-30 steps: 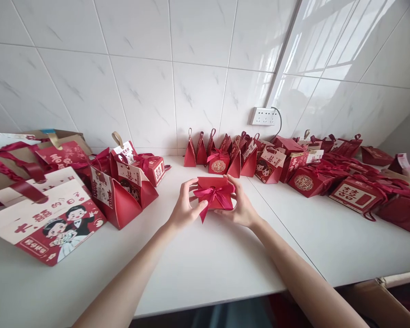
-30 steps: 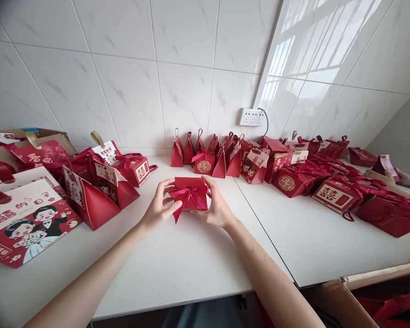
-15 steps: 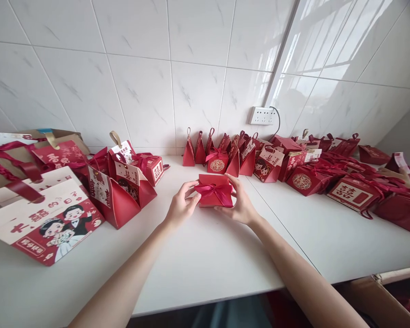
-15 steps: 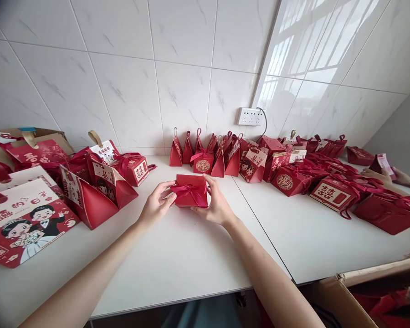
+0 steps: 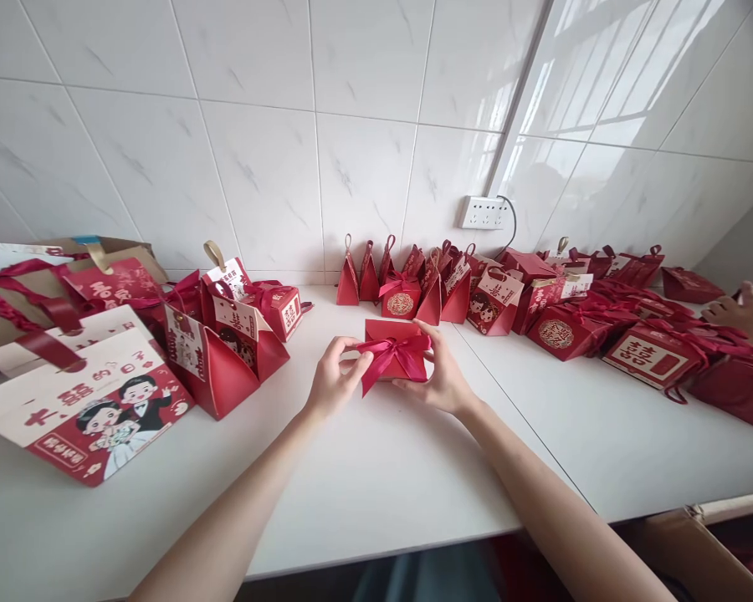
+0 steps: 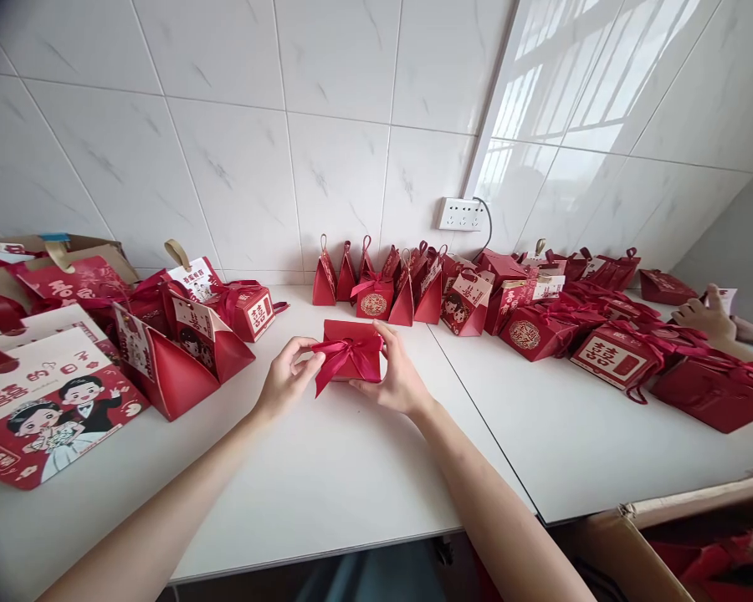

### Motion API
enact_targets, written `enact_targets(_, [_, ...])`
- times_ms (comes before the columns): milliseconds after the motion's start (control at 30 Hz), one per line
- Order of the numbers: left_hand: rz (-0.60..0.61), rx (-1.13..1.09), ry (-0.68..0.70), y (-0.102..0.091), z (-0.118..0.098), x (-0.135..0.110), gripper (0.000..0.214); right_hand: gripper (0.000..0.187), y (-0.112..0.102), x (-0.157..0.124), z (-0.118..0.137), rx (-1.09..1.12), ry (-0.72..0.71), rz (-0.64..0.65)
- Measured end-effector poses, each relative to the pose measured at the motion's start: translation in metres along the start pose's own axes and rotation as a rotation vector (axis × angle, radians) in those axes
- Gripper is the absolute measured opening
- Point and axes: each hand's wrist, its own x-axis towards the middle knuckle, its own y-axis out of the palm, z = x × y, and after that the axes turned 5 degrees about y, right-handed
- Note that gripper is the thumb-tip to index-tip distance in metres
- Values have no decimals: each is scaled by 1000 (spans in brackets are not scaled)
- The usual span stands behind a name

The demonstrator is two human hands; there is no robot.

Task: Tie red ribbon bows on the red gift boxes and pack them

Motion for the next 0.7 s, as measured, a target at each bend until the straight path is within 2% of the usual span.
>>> enact_targets(100, [-66,61,171,4,0,-1,19,92,-1,0,1,-3,-4,-29])
enact_targets(233, [-213,306,555,11,-8,-9,5,93,3,0,4,8,-41,-35])
enact_targets(367, [-201,548,882,18,-22,-22,2,94,13,-2,9,31,-131,-91])
enact_targets(500, [-203,585,991,21,-31,-26,6,101,20,-6,14,87,-150,-157])
enact_targets(700, [-172,530,1003,18,-34,-24,9,102,17,-8,15,36,-119,-218])
